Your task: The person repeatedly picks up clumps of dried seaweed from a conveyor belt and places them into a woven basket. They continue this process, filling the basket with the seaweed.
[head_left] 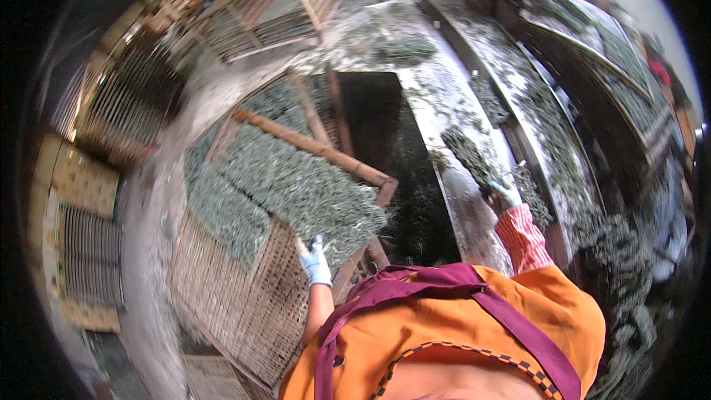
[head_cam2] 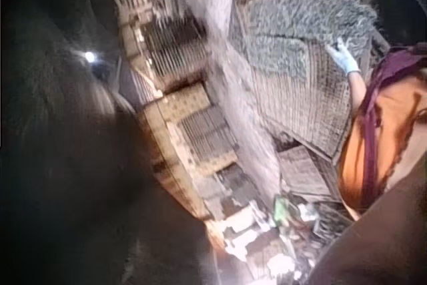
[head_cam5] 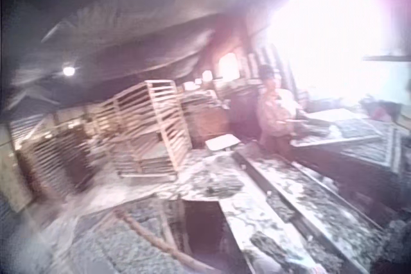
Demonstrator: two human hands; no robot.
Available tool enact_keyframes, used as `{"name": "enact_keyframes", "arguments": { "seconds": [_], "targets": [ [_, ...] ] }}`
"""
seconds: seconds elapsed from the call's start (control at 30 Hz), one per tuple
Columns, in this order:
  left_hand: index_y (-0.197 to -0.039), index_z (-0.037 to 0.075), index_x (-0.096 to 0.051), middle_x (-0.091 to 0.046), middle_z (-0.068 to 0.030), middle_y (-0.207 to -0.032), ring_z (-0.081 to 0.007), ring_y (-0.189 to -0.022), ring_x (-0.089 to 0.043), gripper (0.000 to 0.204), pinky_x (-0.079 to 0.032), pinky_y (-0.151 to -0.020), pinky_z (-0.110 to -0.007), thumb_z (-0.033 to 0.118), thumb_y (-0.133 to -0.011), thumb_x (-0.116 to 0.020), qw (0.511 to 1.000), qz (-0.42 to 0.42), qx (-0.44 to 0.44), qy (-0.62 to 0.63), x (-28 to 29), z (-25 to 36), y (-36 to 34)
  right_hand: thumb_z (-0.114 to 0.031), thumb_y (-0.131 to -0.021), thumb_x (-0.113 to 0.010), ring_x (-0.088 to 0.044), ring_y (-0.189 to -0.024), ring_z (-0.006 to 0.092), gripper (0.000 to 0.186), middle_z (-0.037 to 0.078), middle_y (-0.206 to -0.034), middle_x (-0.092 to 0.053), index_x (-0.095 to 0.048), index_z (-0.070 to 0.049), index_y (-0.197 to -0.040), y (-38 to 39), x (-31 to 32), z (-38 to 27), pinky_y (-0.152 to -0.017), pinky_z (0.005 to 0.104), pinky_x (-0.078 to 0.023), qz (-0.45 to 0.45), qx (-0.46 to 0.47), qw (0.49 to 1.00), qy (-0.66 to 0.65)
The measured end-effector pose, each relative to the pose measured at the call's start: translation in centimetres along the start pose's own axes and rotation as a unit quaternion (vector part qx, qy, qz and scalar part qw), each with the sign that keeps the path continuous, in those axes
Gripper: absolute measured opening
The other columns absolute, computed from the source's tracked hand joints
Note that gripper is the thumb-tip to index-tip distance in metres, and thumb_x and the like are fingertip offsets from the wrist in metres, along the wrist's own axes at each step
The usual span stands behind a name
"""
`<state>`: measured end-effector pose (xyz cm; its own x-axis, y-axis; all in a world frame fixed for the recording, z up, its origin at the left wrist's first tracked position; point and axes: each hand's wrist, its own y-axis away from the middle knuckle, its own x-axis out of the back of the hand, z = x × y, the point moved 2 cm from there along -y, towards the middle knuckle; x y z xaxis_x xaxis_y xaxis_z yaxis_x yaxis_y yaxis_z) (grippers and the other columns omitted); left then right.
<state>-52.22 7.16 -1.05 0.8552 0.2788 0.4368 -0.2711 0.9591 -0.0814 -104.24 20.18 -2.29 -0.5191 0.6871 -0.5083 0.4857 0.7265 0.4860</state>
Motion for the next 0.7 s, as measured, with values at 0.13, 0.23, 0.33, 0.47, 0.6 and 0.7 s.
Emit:
{"name": "enact_keyframes", "arguments": {
  "seconds": [0.13,0.23,0.33,0.47,0.6,0.7],
  "targets": [
    [-0.140,-0.002,-0.032,-0.048,-0.0126,-0.131,-0.0214,-0.111,-0.050,0.064,-0.038,-0.099,-0.033,0.012,-0.086,-0.064,0.974,-0.046,0.094,0.200,0.1,0.7,0.1,0.001,-0.084,-0.060,-0.064,-0.085,0.0223,0.035,0.009,-0.099,-0.064,-0.053,-0.004,-0.119,-0.6,-0.5,-2.5,-0.073,0.0358,-0.056,-0.064,0.049,0.993,-0.088],
    [-0.140,0.002,-0.033,-0.050,-0.0102,-0.129,-0.0202,-0.109,-0.051,0.062,-0.040,-0.097,-0.034,0.008,-0.086,-0.064,0.961,-0.073,0.104,0.244,0.2,2.2,1.1,-0.001,-0.085,-0.061,-0.065,-0.088,0.0233,0.031,0.010,-0.100,-0.064,-0.054,-0.002,-0.115,-3.9,-1.0,-6.0,-0.075,0.0362,-0.056,-0.009,0.100,0.987,-0.123],
    [-0.141,0.004,-0.030,-0.049,-0.0092,-0.130,-0.0203,-0.110,-0.050,0.067,-0.039,-0.098,-0.035,0.014,-0.086,-0.066,0.957,-0.091,0.136,0.238,-0.1,4.2,2.6,-0.012,-0.084,-0.066,-0.063,-0.093,0.0254,0.032,0.011,-0.101,-0.064,-0.055,-0.002,-0.112,-9.6,-2.2,-9.8,-0.081,0.0386,-0.055,0.022,0.093,0.984,-0.152],
    [-0.141,0.008,-0.034,-0.051,-0.0047,-0.128,-0.0168,-0.107,-0.051,0.068,-0.042,-0.094,-0.032,0.014,-0.083,-0.069,0.955,-0.126,0.095,0.250,-1.5,7.9,3.7,-0.014,-0.084,-0.066,-0.062,-0.099,0.0300,0.033,0.014,-0.103,-0.063,-0.054,-0.002,-0.112,-11.7,-4.2,-11.7,-0.085,0.0426,-0.053,0.050,0.044,0.986,-0.151],
    [-0.137,0.011,-0.042,-0.055,-0.0006,-0.120,-0.0134,-0.102,-0.053,0.065,-0.044,-0.090,-0.027,0.001,-0.079,-0.071,0.934,-0.182,0.038,0.304,-3.6,10.7,4.0,-0.023,-0.081,-0.072,-0.060,-0.108,0.0291,0.060,0.013,-0.119,-0.060,-0.046,-0.011,-0.133,-3.4,-9.6,-5.5,-0.085,0.0458,-0.052,-0.238,-0.058,0.966,0.086],
    [-0.135,0.012,-0.044,-0.056,-0.0003,-0.119,-0.0136,-0.102,-0.054,0.066,-0.045,-0.090,-0.028,-0.002,-0.077,-0.072,0.918,-0.242,0.061,0.309,-5.3,11.2,4.1,-0.033,-0.078,-0.075,-0.053,-0.113,0.0227,0.077,0.008,-0.127,-0.054,-0.036,-0.010,-0.140,3.7,-11.9,0.5,-0.087,0.0375,-0.050,-0.422,-0.089,0.865,0.257]
  ]
}}
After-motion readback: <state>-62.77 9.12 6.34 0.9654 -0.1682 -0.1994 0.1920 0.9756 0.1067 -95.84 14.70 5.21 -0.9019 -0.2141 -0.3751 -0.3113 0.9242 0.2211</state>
